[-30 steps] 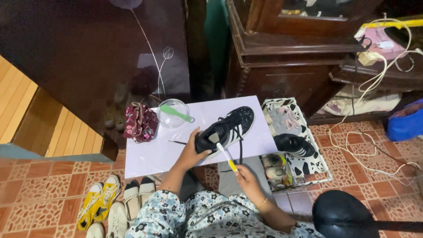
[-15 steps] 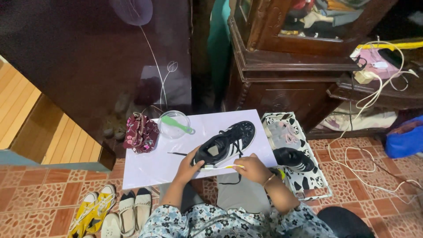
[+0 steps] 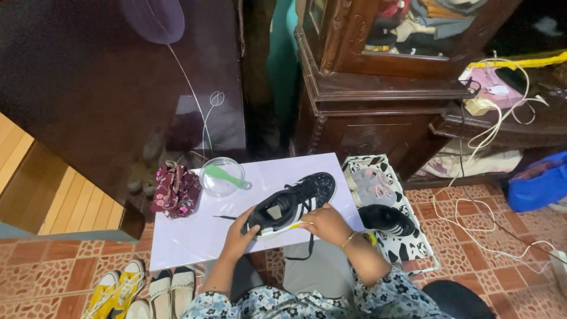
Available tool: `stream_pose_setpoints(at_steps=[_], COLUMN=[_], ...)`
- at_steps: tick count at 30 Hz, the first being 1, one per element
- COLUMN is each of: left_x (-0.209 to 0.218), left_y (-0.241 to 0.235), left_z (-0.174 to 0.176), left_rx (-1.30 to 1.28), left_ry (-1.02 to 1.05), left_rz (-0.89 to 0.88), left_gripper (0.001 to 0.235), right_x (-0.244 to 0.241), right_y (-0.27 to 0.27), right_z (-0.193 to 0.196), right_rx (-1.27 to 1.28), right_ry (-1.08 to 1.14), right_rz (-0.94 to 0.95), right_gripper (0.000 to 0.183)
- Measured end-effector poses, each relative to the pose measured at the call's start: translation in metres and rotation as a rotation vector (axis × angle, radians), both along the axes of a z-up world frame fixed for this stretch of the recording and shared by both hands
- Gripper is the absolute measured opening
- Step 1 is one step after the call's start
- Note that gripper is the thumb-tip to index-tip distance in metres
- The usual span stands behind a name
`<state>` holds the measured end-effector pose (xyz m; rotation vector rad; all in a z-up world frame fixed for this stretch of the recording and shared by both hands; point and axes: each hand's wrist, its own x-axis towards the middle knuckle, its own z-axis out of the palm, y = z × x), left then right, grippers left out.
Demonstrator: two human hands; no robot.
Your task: The person scrubs a black and white sneaker with a yellow toothbrush, focusing on the white rubber sole and side stripes. They rotate the shoe to clean different areas, including the toe box and heel, while holding it over a white surface.
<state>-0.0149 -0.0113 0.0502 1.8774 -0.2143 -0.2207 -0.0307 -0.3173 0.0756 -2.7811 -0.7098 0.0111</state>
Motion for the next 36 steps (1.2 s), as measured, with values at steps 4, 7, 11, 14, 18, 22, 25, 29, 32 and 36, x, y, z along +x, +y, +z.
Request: stream_pose_setpoints(at_steps=[4,7,11,14,18,22,25,29,32,36], left_x=[-0.004,0.001,-0.002,0.002,0.0,-0.002,-0.001,-0.004,-0.002,-0.003], left_y=[0.0,-0.002,-0.002,-0.001,-0.003,-0.003,-0.003,-0.001,-0.001,0.0], left_z=[0.001,-0.002,-0.005,-0.01,-0.009,0.002,-0.005,0.0,-0.002,-0.005], left_rx=[-0.003,-0.02,-0.006,-0.019,-0.023,-0.025,-0.009,-0.024,-0.025,-0.019], left_ry=[0.017,0.004,-0.042,-0.075,-0.083,-0.061,-0.094,-0.085,-0.083,-0.091], left_rz=[0.016,0.018,0.024,0.026,0.031,0.03,0.029,0.022,0.013,0.016], left_gripper=[0.06,0.059,0.059,0.06,0.058,0.057,0.059,0.059,0.059,0.058], right_x=[0.005,0.01,0.006,0.003,0.002,0.003,0.003,-0.003,-0.003,-0.004], right_y=[-0.001,-0.004,-0.01,-0.012,-0.009,-0.009,-0.011,-0.005,-0.003,-0.003], right_z=[-0.006,-0.003,-0.01,-0.012,0.001,-0.014,-0.016,0.004,-0.003,-0.02], right_rx=[-0.027,-0.04,-0.064,-0.006,-0.007,-0.033,-0.094,0.017,-0.001,-0.07], right_ry=[0.039,0.068,0.124,0.104,0.09,0.125,0.109,0.106,0.115,0.128], right_rz=[0.003,0.008,0.011,-0.008,-0.052,-0.045,-0.021,-0.058,-0.068,-0.052], right_gripper=[0.028,0.023,0.023,0.024,0.024,0.025,0.024,0.026,0.025,0.025])
